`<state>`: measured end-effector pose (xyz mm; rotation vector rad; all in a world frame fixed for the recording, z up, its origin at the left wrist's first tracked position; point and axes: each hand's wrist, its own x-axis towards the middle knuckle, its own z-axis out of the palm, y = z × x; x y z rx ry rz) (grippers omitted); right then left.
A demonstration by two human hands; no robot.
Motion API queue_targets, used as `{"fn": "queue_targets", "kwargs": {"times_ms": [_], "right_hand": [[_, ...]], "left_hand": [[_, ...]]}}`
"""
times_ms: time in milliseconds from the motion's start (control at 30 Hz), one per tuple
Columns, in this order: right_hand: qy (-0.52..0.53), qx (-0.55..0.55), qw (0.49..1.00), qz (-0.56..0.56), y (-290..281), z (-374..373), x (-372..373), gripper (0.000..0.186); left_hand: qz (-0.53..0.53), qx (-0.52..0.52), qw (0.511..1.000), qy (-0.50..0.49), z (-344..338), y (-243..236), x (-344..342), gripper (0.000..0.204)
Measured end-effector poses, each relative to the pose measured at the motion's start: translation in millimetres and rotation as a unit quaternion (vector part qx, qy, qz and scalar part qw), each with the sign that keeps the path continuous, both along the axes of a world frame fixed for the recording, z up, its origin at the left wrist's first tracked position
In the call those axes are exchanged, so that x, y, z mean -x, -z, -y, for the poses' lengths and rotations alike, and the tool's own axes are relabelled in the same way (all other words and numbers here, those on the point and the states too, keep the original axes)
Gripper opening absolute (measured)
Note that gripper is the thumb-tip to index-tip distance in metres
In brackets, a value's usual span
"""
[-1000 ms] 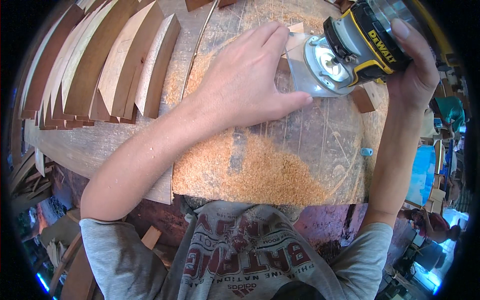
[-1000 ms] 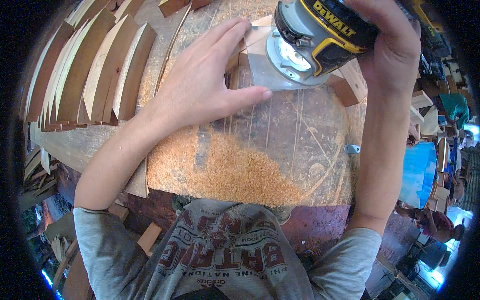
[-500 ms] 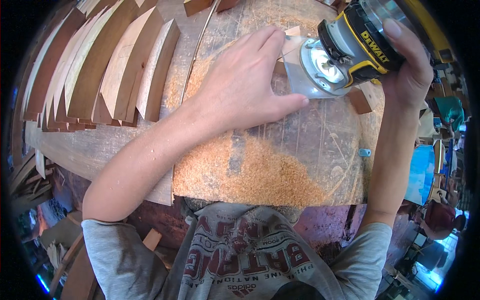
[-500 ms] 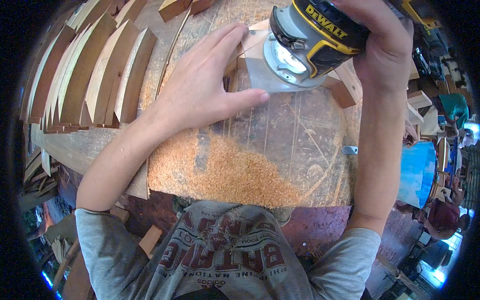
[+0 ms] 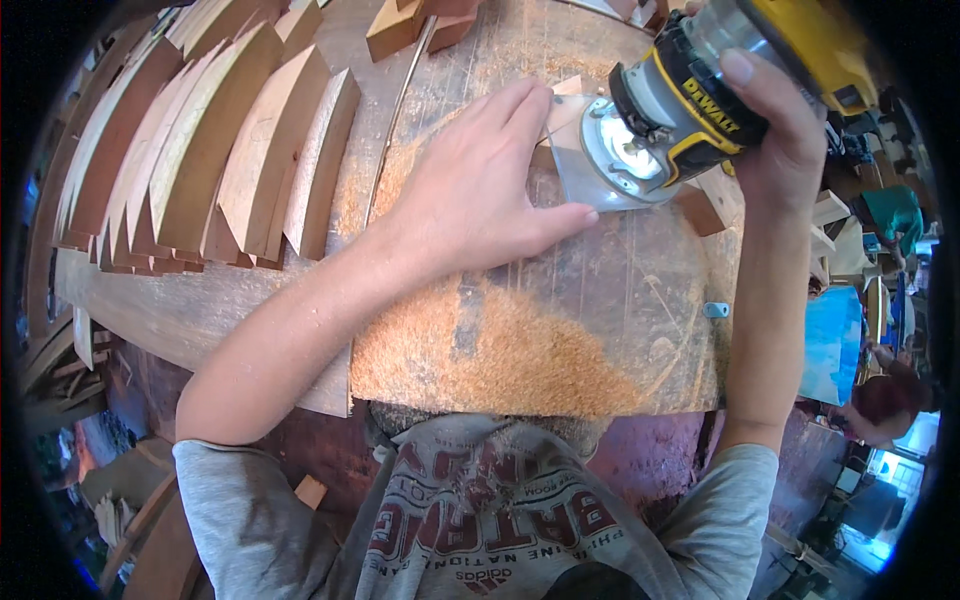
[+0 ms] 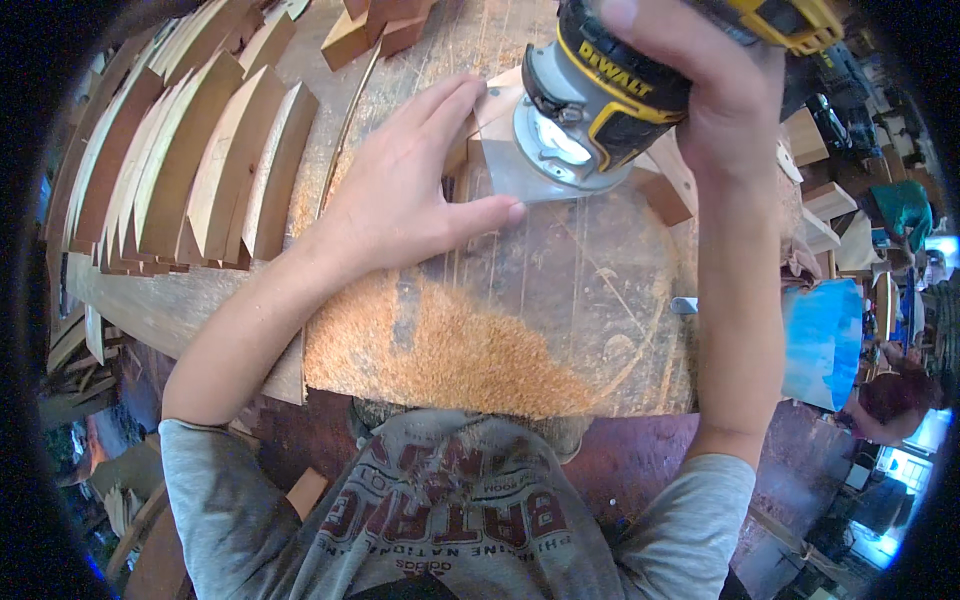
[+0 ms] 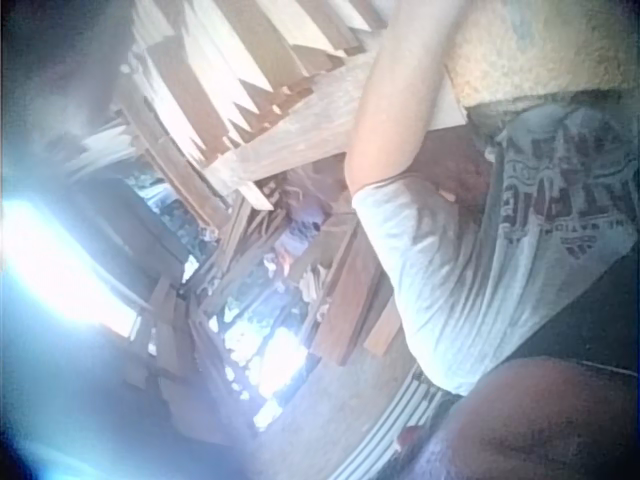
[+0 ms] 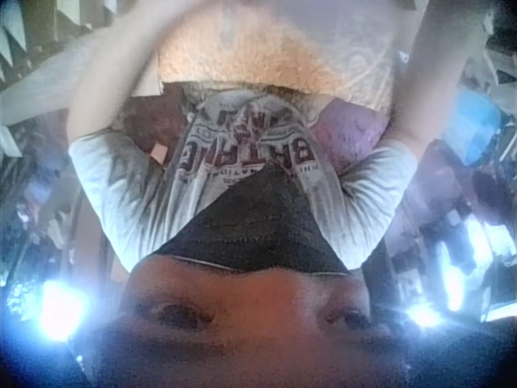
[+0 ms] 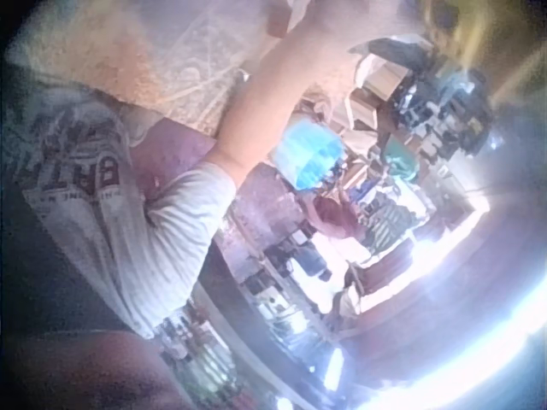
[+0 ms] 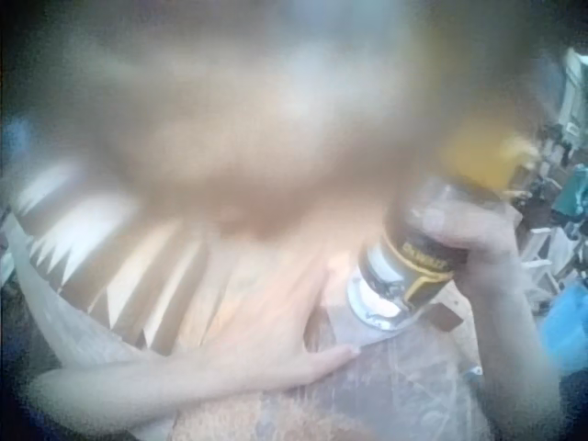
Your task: The person uses a hand router to trim the edges of wooden blocks on a workbench. The person handles several wood pieces, aligning the router with the edge of each block, and clears away wood shavings by hand.
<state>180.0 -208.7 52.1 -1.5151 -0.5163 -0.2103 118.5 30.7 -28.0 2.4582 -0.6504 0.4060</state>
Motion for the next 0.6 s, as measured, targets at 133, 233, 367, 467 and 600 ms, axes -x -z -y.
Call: {"fn": "queue_targets", "kwargs": {"times_ms": [133, 233, 367, 467, 600], "right_hand": [[-0.019, -0.010, 0.998, 0.065, -5, 8, -6, 0.042], [0.003, -0.025, 0.996, 0.085, -11, -6, 5, 0.042], [0.010, -0.026, 0.998, 0.064, -9, -12, 8, 0.050], [0.007, -0.032, 0.997, 0.063, -13, -11, 13, 0.050], [0.012, -0.008, 0.996, 0.085, -11, -8, 7, 0.050]], "left_hand": [[0.005, 0.018, 1.000, 0.011, 5, -2, -2, 0.103], [-0.037, 0.010, 0.999, 0.010, 3, -6, 1, 0.102], [-0.034, 0.172, 0.984, 0.015, 4, -19, -6, 0.110], [0.046, 0.329, 0.941, 0.058, 25, -61, -12, 0.111], [0.159, 0.354, 0.918, 0.076, 78, -101, -26, 0.112]]}}
